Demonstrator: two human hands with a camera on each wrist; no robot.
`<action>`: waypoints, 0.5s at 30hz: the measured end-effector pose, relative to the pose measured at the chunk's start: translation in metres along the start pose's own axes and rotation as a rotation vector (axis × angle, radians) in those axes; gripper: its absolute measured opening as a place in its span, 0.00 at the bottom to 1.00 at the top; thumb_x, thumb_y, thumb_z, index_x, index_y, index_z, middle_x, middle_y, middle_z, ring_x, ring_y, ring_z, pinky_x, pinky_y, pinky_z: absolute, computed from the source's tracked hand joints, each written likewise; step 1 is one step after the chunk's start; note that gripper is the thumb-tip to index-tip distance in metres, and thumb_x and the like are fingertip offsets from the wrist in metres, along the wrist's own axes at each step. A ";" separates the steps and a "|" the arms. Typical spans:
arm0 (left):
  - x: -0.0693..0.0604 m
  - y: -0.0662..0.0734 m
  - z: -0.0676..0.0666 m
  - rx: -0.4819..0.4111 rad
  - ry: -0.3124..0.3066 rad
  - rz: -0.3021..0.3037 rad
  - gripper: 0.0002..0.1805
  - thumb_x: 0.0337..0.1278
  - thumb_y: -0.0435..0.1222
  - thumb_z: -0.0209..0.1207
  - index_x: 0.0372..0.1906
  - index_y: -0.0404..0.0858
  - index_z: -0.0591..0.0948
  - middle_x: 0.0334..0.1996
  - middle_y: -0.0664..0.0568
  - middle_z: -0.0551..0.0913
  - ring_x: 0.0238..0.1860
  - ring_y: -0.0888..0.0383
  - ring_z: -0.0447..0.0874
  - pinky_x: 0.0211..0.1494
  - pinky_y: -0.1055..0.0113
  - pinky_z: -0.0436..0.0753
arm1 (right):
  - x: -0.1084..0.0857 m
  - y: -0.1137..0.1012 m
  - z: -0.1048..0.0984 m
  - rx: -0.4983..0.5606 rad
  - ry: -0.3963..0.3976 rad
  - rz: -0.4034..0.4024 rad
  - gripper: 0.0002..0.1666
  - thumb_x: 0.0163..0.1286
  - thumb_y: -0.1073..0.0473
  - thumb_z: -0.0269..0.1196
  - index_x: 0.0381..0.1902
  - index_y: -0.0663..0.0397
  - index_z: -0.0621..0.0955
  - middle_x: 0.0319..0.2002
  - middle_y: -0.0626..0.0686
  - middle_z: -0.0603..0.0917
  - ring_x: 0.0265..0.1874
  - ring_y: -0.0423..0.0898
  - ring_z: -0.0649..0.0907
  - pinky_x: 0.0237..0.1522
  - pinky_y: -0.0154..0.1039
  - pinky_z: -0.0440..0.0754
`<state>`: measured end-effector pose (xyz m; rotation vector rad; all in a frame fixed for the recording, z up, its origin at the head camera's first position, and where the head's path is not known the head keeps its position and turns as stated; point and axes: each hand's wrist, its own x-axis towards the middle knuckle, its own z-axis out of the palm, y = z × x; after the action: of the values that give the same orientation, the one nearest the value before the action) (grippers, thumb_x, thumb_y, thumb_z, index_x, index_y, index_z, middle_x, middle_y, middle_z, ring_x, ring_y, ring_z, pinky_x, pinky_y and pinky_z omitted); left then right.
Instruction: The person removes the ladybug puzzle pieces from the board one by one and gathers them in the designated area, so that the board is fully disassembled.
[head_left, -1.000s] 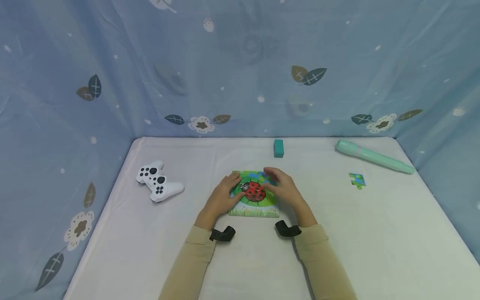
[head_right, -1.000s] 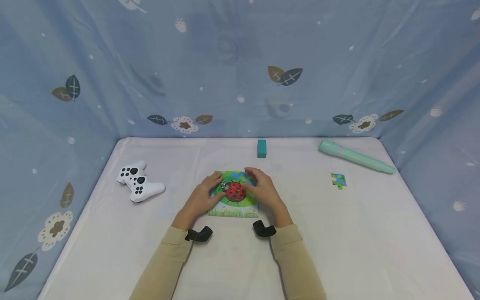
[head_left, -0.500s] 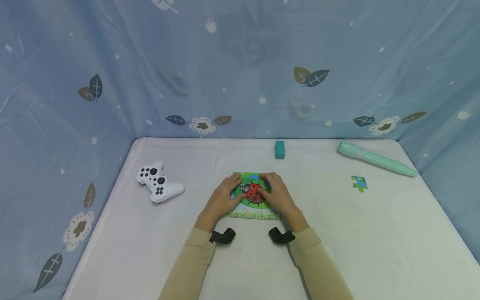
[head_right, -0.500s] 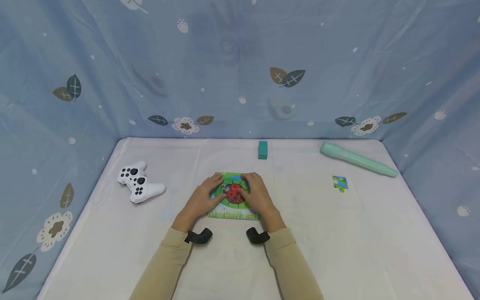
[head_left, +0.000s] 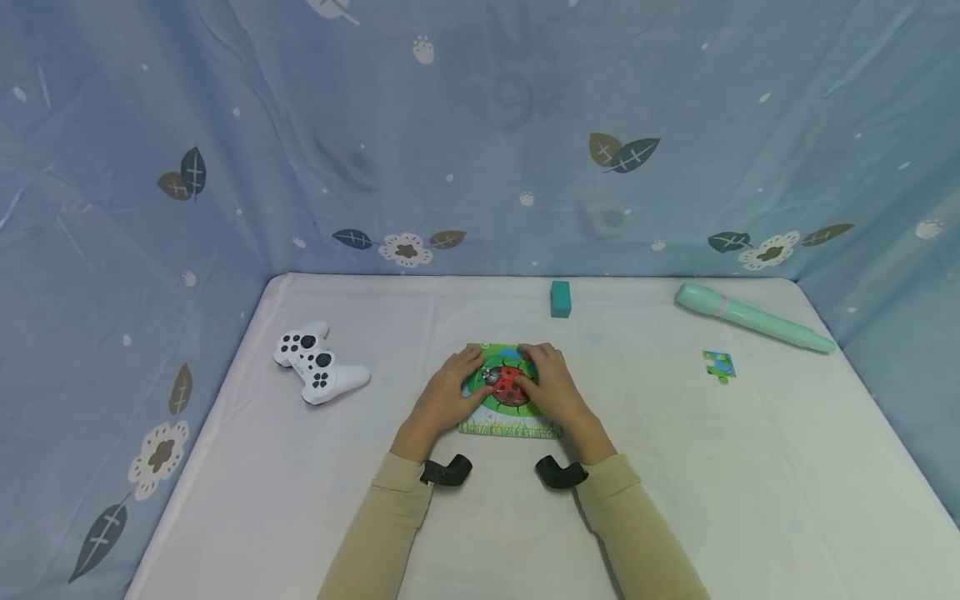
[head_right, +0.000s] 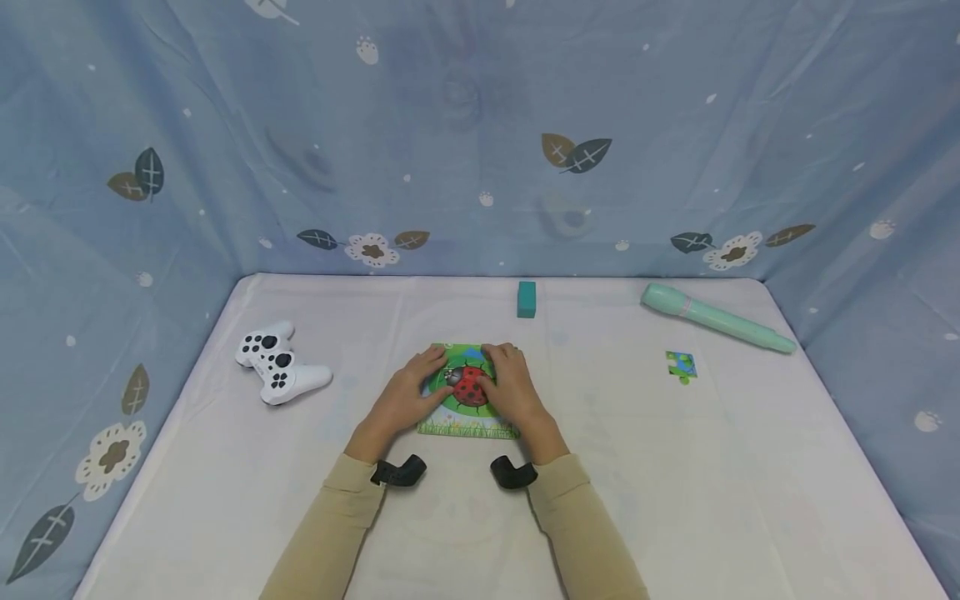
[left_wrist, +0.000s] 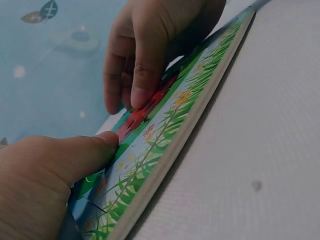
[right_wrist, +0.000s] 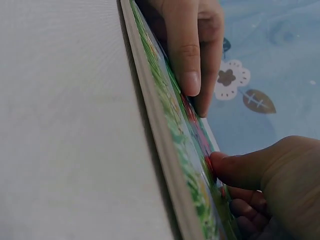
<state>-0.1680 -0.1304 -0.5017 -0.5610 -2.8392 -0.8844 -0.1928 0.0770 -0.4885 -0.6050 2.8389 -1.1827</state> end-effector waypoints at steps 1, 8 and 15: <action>0.000 0.000 0.000 0.001 0.001 0.001 0.33 0.59 0.49 0.60 0.64 0.34 0.72 0.68 0.46 0.67 0.71 0.49 0.61 0.76 0.59 0.59 | 0.000 -0.001 0.000 0.011 -0.003 0.009 0.30 0.65 0.61 0.63 0.63 0.63 0.70 0.53 0.61 0.74 0.55 0.56 0.70 0.60 0.54 0.73; -0.001 -0.001 -0.001 -0.004 -0.003 -0.011 0.33 0.59 0.49 0.60 0.64 0.34 0.71 0.68 0.46 0.67 0.71 0.50 0.60 0.75 0.58 0.60 | 0.001 -0.003 0.001 0.041 -0.001 0.034 0.31 0.64 0.61 0.64 0.64 0.61 0.71 0.53 0.62 0.71 0.52 0.57 0.68 0.50 0.53 0.75; 0.000 0.000 -0.001 0.000 -0.004 0.004 0.33 0.60 0.49 0.60 0.64 0.34 0.72 0.69 0.46 0.66 0.71 0.49 0.60 0.75 0.59 0.59 | 0.001 -0.001 0.000 0.038 0.019 -0.005 0.28 0.63 0.63 0.64 0.61 0.60 0.72 0.57 0.62 0.68 0.57 0.57 0.68 0.58 0.54 0.74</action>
<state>-0.1677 -0.1311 -0.5014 -0.5690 -2.8405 -0.8832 -0.1931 0.0763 -0.4879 -0.6030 2.8255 -1.2464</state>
